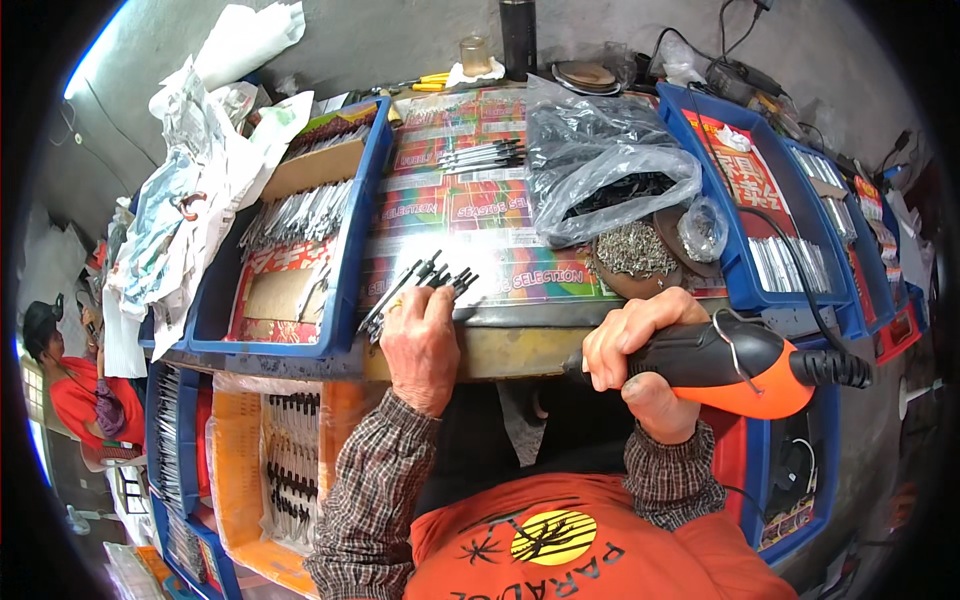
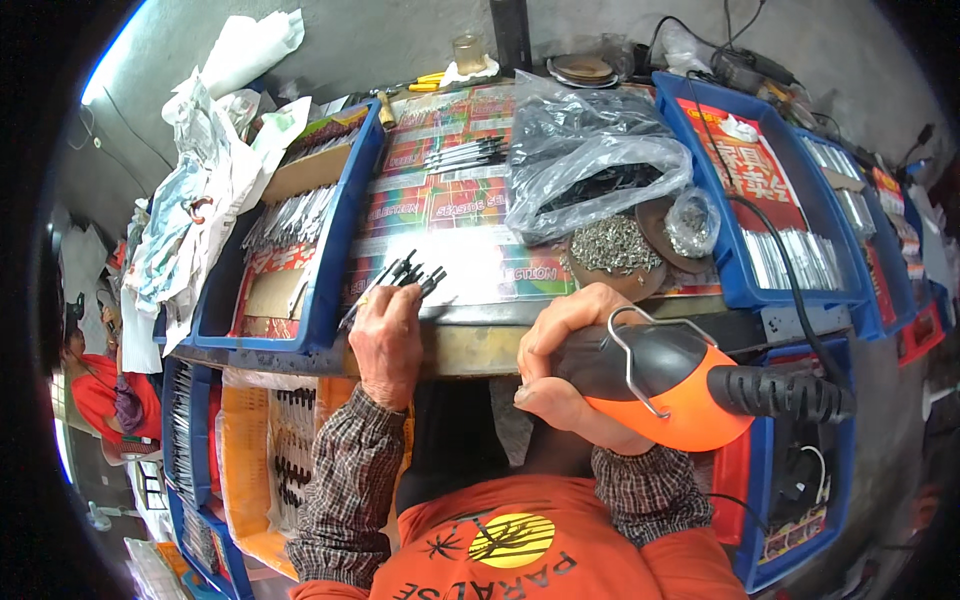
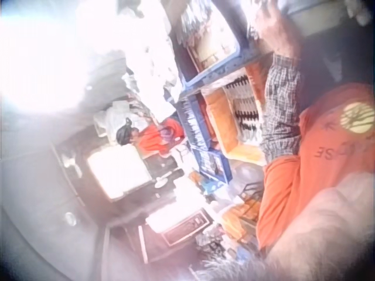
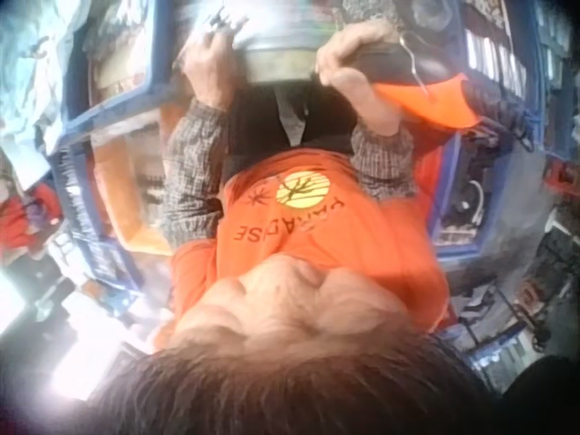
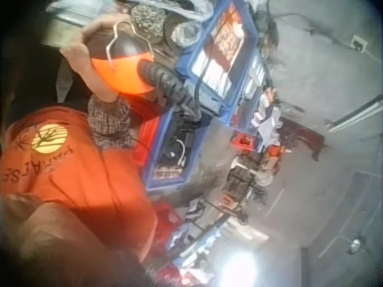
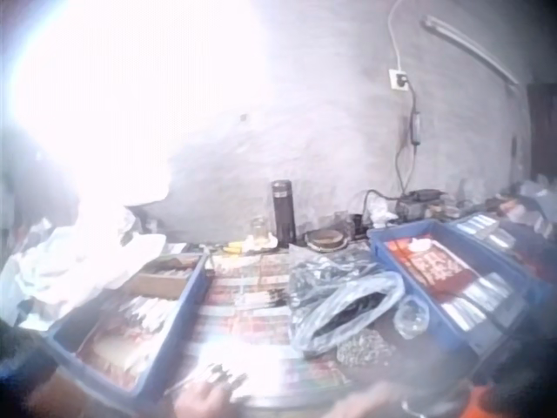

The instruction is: The person assembles drawing compasses by fitting plastic components to metal legs, fastening them with an electric screwdriver, and placing the assembled compasses on the table.

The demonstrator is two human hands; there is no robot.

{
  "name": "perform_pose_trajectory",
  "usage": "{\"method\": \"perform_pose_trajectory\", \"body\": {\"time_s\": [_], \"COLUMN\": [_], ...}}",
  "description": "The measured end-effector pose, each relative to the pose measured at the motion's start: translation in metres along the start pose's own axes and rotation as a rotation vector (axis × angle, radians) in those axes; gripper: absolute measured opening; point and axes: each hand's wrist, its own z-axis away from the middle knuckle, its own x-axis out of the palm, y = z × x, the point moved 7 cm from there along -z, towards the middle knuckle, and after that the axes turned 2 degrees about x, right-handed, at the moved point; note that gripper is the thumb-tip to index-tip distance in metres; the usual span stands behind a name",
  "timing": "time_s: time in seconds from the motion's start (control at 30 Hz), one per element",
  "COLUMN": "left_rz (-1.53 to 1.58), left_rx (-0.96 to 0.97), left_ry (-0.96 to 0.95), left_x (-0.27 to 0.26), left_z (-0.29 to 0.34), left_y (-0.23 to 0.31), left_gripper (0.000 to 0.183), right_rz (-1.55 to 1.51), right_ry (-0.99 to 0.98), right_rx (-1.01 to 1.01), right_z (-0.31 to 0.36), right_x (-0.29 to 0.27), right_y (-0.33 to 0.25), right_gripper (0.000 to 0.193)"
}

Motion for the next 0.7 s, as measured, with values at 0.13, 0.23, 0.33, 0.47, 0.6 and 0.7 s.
{"method": "perform_pose_trajectory", "body": {"time_s": [0.13,0.23,0.33,0.47,0.6,0.7], "left_rz": [-0.115,-0.157,-0.135,0.048,0.054,0.041], "left_rx": [0.063,0.052,0.045,0.019,0.013,0.003], "left_ry": [-0.027,-0.041,-0.077,-0.145,-0.139,-0.154], "left_x": [0.007,0.006,0.005,0.019,0.050,0.080], "left_z": [0.002,-0.008,-0.024,-0.064,-0.105,-0.126], "left_y": [0.001,0.001,-0.001,0.001,-0.009,-0.023], "left_gripper": [0.018,0.016,0.015,0.013,0.010,0.010], "right_rz": [-0.002,-0.006,-0.021,-0.071,-0.140,-0.197], "right_ry": [0.013,0.020,0.013,0.030,-0.165,-0.187], "right_rx": [0.028,0.029,0.011,-0.009,-0.073,-0.077], "right_z": [0.001,0.001,0.000,-0.002,-0.006,-0.007], "right_x": [-0.005,-0.011,-0.015,-0.019,-0.029,-0.033], "right_y": [0.001,0.002,0.001,0.001,0.002,0.003], "right_gripper": [0.034,0.033,0.033,0.034,0.034,0.038]}}
